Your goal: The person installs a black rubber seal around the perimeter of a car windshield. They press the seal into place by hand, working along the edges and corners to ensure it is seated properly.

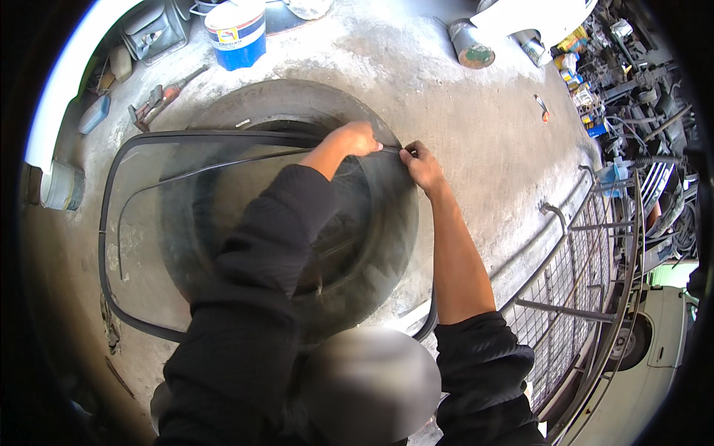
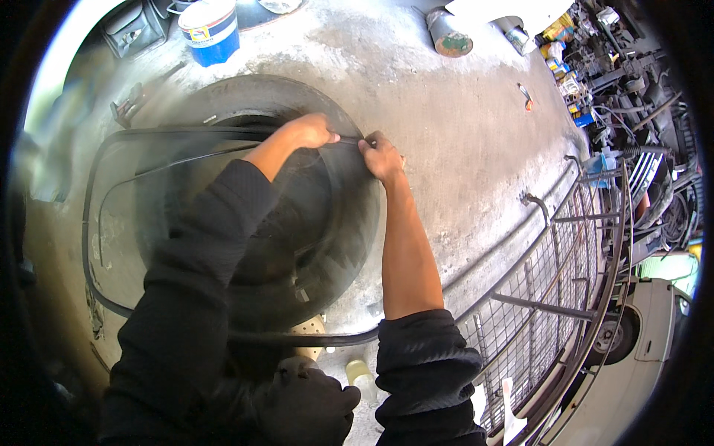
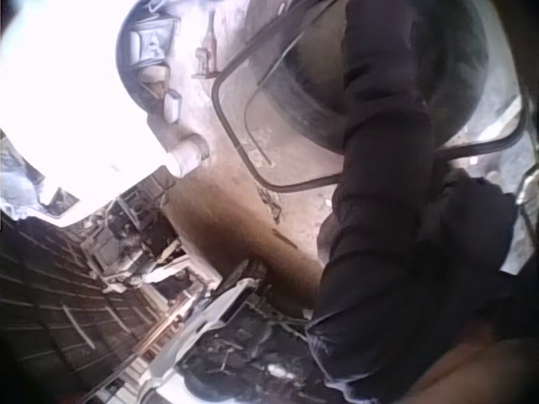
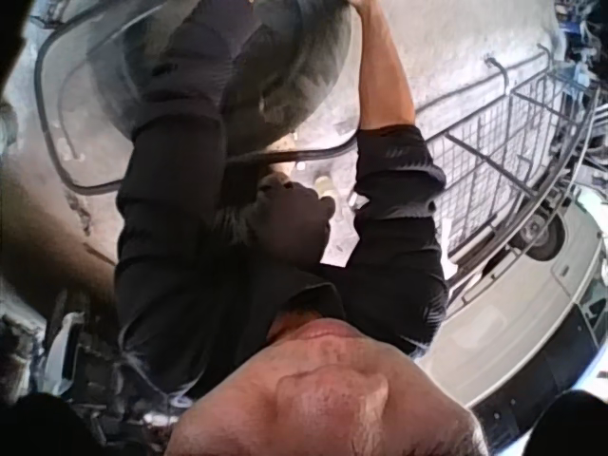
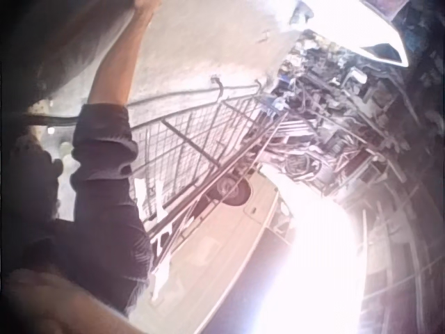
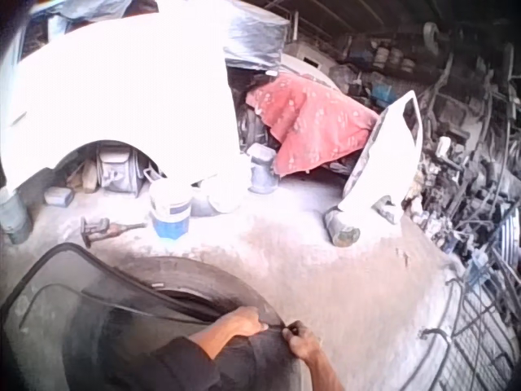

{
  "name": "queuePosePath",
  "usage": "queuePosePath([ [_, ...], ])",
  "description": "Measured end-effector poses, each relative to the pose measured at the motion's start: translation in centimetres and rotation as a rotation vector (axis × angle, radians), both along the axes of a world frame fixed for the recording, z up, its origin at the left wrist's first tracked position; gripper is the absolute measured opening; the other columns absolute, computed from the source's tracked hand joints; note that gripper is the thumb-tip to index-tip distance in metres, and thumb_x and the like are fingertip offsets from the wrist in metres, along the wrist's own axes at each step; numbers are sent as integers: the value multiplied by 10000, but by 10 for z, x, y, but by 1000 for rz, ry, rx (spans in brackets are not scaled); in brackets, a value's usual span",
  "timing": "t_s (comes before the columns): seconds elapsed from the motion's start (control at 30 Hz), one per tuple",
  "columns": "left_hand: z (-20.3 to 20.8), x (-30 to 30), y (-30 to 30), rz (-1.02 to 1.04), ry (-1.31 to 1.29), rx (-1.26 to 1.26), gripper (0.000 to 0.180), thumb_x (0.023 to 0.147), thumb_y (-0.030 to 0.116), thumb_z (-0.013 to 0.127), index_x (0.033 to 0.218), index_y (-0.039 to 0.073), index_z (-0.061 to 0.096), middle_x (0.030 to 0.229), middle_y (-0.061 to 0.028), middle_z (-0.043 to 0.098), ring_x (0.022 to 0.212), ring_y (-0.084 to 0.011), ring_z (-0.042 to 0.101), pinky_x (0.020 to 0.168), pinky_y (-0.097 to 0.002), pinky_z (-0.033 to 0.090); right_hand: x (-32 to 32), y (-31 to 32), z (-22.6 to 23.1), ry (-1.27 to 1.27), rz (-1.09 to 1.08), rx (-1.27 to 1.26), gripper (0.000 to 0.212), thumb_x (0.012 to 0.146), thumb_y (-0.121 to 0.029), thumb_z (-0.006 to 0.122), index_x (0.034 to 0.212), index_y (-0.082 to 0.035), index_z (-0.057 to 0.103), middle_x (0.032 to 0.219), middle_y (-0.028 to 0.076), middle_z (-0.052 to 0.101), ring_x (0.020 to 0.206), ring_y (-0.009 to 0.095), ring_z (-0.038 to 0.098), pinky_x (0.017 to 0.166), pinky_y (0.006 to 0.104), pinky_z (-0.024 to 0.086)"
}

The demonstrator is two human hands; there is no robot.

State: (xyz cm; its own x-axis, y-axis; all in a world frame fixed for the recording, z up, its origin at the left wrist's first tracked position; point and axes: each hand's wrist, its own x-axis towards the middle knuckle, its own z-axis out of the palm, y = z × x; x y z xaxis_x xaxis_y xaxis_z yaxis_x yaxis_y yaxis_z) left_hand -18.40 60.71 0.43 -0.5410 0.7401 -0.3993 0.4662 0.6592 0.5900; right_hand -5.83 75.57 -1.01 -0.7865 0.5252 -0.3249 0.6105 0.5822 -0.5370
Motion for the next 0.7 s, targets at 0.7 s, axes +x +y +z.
queuePosePath([
  [0.7, -8, -19, -15, -104, 25, -166, 503, 914, 460, 490, 897, 7, 708, 954, -200, 671, 931, -360, 621, 841, -423, 456, -21, 4, 16, -82, -62, -282, 631, 758, -399, 726, 1120, 97, 584, 1204, 262, 562, 1184, 351, 495, 956, 409, 396],
])
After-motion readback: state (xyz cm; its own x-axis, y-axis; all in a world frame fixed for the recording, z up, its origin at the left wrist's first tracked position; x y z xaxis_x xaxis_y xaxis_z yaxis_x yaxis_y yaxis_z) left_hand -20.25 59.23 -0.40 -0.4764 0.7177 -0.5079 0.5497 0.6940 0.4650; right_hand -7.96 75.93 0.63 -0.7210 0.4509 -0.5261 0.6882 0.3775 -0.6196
